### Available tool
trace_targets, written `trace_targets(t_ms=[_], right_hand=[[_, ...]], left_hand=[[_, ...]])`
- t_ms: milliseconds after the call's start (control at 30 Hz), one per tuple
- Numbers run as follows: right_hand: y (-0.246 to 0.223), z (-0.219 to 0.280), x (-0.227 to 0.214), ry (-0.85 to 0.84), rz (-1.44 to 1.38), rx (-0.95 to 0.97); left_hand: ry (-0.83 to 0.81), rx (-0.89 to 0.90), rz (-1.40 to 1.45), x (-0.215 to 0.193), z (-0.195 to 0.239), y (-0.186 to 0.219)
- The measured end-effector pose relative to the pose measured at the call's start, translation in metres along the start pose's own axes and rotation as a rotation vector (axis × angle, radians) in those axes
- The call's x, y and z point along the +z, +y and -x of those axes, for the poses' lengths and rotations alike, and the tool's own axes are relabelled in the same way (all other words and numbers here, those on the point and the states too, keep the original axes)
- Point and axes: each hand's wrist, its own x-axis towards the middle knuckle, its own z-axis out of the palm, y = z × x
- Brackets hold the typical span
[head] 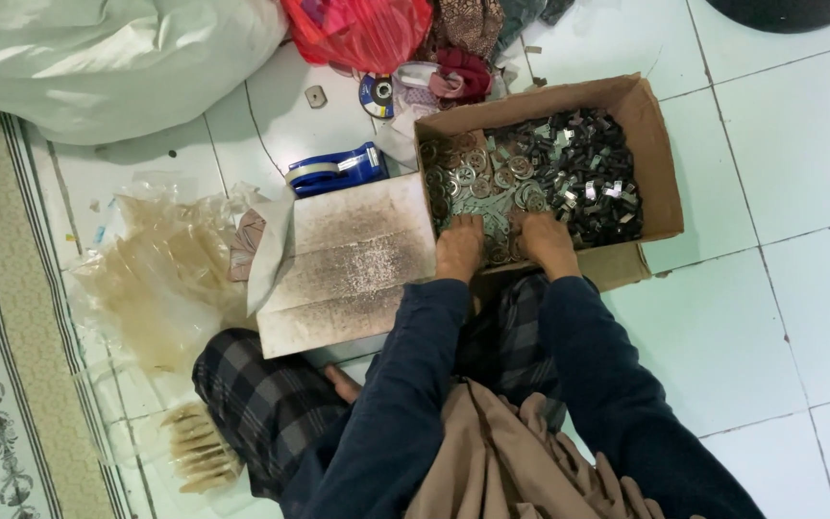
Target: The person picks up metal ornaments from a box and by hand, places them into small plastic bags, then places the filled bags on top of a larger piece of material.
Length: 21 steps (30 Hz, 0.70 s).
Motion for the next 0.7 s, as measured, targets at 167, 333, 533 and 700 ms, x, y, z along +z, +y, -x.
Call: trace_targets(t_ms=[167,333,533,700], right_hand=[[-0.015,0.022,-0.027,-0.041,-0.008,-0.06],[-0.018,0.044,-0.04,0.034,-0.232,-0.131],[0.003,0.037,-0.011,0.178,-0.609,-0.133],[-0.023,0.03,0.006,0.371,-1.021,-0.142]], left_hand=[[-0.09,0.049,0.19,-0.03,0.005,-0.001],[-0.182,0.035,0.336,-0.05,0.011,-0.003],[-0.094,-0.07,0.685,-0.077,0.021,-0.01],[0.185,-0.173,1.344,-0.085,0.051,-0.028]])
